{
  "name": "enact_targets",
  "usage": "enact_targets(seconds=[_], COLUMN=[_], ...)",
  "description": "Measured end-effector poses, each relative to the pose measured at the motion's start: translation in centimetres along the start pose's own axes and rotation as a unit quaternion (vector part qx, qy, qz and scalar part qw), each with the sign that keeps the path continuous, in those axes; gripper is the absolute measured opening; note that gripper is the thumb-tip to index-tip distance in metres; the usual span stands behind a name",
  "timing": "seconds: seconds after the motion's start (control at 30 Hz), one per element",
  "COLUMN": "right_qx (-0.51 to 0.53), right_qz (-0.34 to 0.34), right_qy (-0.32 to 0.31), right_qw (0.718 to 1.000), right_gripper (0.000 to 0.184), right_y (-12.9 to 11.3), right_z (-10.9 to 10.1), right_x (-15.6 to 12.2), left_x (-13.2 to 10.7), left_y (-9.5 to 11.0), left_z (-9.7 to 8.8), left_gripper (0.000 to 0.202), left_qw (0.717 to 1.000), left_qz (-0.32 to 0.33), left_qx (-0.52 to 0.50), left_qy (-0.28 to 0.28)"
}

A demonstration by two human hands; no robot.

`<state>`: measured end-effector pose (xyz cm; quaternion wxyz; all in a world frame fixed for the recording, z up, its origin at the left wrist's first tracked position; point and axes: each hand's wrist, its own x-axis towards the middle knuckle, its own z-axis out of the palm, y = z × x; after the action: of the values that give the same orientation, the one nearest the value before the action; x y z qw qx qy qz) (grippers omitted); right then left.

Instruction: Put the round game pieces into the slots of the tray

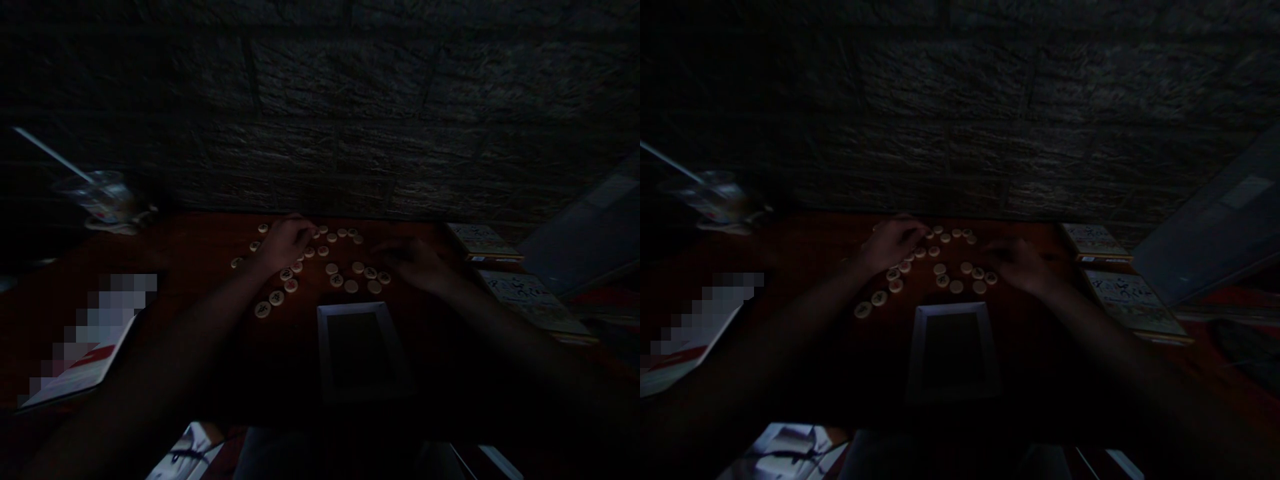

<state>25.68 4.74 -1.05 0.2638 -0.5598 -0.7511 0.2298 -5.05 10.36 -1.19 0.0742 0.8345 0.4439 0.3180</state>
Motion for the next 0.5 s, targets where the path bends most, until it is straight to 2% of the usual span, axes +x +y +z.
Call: enact_targets(seconds=[0.13, 0.2, 0.27, 0.33, 0.4, 0.47, 0.5], right_qx=[0.044, 0.072, 0.080, 0.075, 0.049, 0.016, 0.002], right_qz=[-0.019, -0.022, -0.025, -0.044, -0.061, -0.068, -0.072], right_qy=[-0.078, -0.102, -0.109, -0.109, -0.092, -0.071, -0.065], right_qw=[0.996, 0.992, 0.990, 0.990, 0.993, 0.995, 0.995], right_gripper=[0.025, 0.031, 0.034, 0.031, 0.028, 0.028, 0.027], right_y=[0.1, -0.2, -0.8, -1.7, -2.5, -3.0, -3.1], right_z=[-0.7, -0.6, -0.1, 0.5, 0.8, 0.9, 0.9], right_x=[-0.1, -0.3, -0.6, -0.9, -1.1, -1.1, -1.1], left_x=[-0.4, -0.6, -0.7, -0.7, -0.7, -0.9, -1.0], left_y=[-2.1, -3.1, -3.3, -2.3, 0.0, 2.8, 4.2], left_z=[-2.2, -3.2, -3.8, -3.7, -2.9, -1.6, -0.9], left_gripper=[0.027, 0.027, 0.027, 0.025, 0.022, 0.016, 0.015], left_qw=[0.990, 0.978, 0.966, 0.963, 0.976, 0.996, 0.994], left_qz=[-0.098, -0.143, -0.170, -0.171, -0.120, 0.011, 0.068], left_qx=[-0.030, -0.044, -0.051, -0.055, -0.063, -0.077, -0.078], left_qy=[0.095, 0.148, 0.189, 0.203, 0.171, 0.039, -0.021])
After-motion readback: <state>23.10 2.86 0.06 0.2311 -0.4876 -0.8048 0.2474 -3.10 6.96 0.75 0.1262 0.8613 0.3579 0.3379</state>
